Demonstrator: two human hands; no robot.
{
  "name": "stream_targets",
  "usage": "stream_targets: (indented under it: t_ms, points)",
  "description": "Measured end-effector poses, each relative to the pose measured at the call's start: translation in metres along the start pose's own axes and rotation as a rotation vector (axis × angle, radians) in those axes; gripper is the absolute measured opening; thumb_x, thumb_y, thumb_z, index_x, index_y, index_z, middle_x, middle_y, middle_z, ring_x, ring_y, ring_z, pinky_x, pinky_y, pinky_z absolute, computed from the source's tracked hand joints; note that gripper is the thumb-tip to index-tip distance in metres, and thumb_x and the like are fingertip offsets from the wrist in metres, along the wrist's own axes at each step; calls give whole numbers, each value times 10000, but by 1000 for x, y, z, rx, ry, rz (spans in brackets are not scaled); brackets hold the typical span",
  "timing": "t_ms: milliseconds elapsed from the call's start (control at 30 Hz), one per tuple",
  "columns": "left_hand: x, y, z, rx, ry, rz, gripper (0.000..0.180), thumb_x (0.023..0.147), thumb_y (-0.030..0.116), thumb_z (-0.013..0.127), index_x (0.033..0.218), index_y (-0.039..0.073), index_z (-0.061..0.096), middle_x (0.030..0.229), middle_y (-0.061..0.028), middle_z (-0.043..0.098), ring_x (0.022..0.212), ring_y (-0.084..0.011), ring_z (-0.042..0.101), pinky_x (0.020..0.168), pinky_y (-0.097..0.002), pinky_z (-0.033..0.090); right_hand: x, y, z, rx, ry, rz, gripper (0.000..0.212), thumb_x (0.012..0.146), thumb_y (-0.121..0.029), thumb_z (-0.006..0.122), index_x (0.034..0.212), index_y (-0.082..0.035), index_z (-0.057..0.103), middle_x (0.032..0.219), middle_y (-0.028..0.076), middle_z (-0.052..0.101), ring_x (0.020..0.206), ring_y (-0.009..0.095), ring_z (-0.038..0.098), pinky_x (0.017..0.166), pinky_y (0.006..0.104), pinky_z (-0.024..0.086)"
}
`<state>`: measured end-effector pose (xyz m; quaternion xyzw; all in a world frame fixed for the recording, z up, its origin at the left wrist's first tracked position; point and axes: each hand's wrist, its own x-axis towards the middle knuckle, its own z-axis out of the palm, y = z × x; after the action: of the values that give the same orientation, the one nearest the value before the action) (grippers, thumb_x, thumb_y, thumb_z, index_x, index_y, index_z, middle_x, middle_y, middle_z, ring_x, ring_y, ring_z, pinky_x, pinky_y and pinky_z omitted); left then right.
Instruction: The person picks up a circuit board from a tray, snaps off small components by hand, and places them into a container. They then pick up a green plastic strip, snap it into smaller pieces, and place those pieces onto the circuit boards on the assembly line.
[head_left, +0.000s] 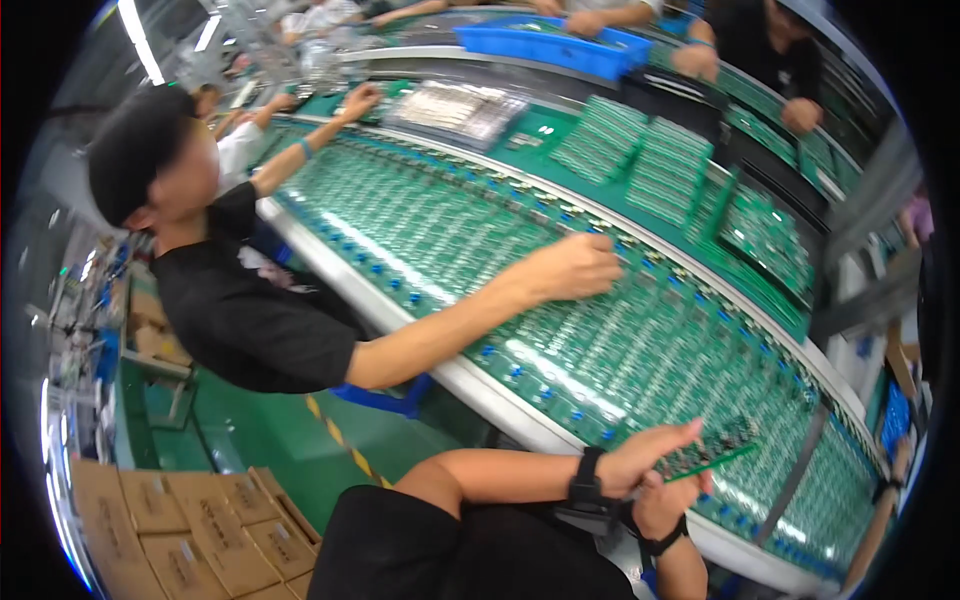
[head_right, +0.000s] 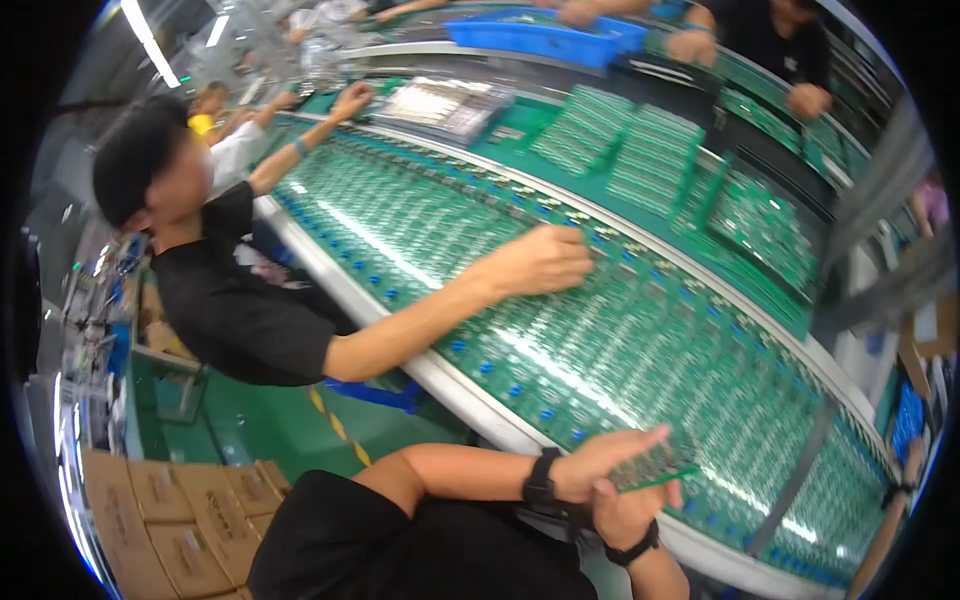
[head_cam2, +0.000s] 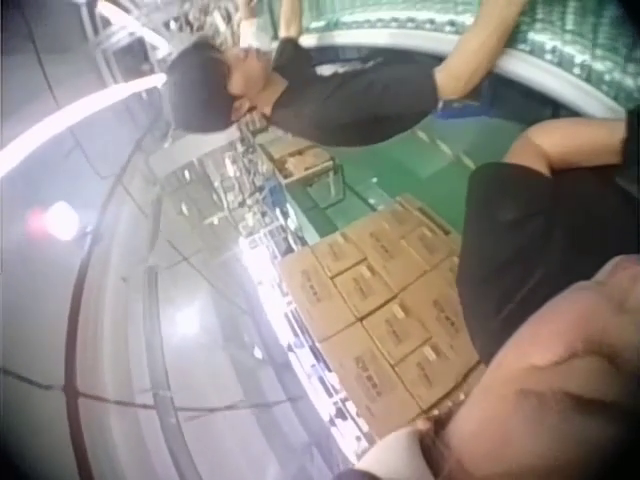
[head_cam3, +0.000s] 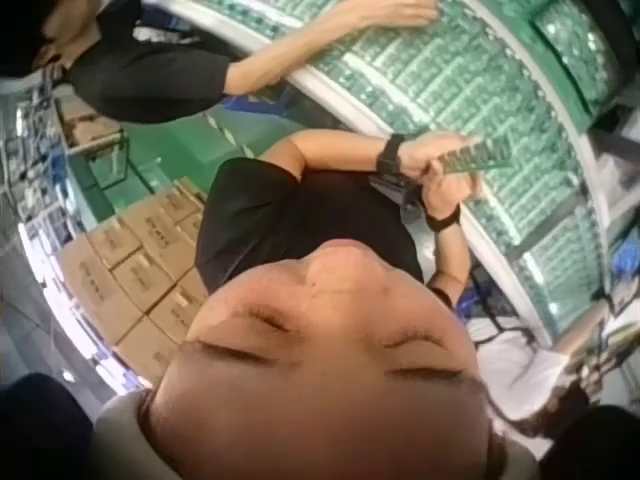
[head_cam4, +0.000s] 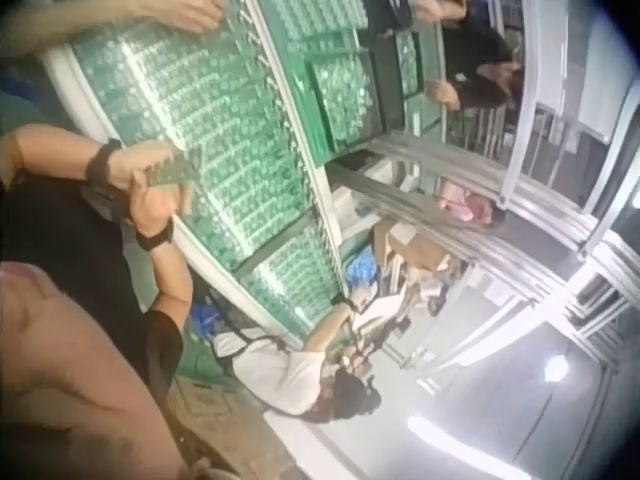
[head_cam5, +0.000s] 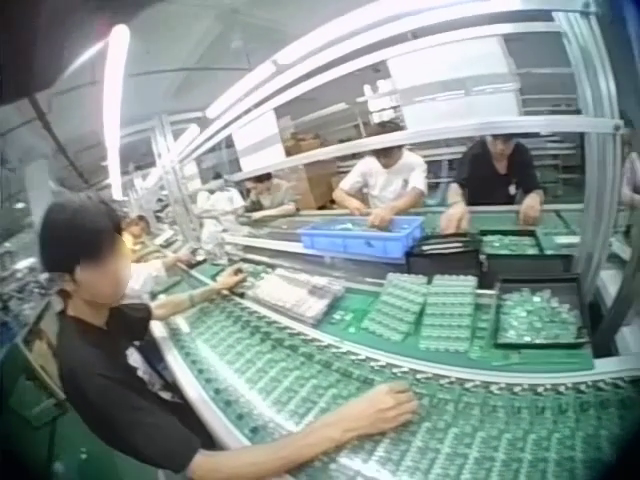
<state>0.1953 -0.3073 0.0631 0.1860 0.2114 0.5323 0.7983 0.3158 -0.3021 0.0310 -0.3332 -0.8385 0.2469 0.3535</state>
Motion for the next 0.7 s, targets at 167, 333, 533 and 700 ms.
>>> stream_targets:
  t_ms: [167,333,533,700]
  points:
    - [-6,2,-6,253,40,47,568,925,464,302,821,-27,570,827,-140,599,825,-206,568,786,-325,437,5,-10,1,-82,-94,-69,454,902,-395,391,992,7,582,975,170,592,939,339,551,839,428,371]
    - [4,-1,-5,6,109,-85,590,931,470,253,762,-19,537,837,-157,588,814,-225,555,808,-339,423,4,-4,-6,-1,-88,-98,337,863,-296,499,969,12,589,933,163,594,862,339,569,801,410,388]
    - [9,-5,-4,-27,107,-55,597,928,476,259,839,-31,563,856,-151,601,839,-222,572,811,-333,433,9,2,-10,47,-126,-63,345,878,-291,469,1001,8,590,956,170,598,869,335,575,822,426,383]
    - [13,14,-9,126,179,1,631,928,480,224,924,-43,576,886,-145,609,884,-224,580,838,-327,430,28,-6,-15,177,-129,48,203,811,-182,589,805,21,595,718,142,587,634,288,584,575,355,459]
